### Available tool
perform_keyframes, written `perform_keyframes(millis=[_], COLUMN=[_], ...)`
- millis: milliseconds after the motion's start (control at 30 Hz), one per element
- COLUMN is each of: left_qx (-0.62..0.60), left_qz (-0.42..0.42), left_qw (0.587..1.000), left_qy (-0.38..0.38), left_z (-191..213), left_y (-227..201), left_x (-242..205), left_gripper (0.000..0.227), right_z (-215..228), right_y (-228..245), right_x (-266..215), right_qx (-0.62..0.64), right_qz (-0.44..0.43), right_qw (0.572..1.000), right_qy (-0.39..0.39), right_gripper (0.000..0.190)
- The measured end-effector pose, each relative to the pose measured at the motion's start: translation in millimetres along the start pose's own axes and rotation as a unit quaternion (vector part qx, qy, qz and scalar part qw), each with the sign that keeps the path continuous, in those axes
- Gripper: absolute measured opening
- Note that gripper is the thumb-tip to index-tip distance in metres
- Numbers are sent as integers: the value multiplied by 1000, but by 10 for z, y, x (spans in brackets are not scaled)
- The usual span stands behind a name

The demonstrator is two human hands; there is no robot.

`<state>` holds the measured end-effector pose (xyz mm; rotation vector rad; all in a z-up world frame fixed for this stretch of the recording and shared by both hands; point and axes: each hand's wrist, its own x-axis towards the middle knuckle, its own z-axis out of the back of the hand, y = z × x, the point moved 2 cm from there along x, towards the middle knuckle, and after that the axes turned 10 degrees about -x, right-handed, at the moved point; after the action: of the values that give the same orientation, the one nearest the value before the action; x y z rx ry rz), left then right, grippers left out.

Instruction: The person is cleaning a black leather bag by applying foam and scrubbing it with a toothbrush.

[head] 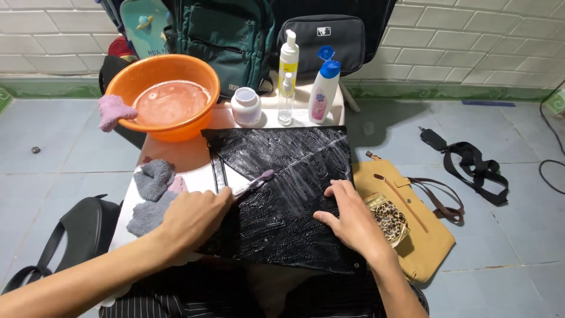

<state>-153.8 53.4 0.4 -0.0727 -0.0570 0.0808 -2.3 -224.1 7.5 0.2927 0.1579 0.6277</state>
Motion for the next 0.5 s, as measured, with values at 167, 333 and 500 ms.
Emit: perform_keyframes(millis=[167,333,500], left_qx=[-57,-64,-10], left_qz=[-3,48,25], left_qw=[993,993,999], left_qy=[105,91,19], left_z=[-9,9,33], left_y=[-256,-118,107], left_x=[-272,-431,-501], left_gripper=[22,23,30], right_z=[-1,3,28], right_y=[-5,3,44], right_x=[-10,-31,-30], right_qx=[0,-4,0], right_qz=[9,-10,-8], right_qw=[1000,1000,1000], right_qy=[-2,8,5], right_gripper=[49,48,47])
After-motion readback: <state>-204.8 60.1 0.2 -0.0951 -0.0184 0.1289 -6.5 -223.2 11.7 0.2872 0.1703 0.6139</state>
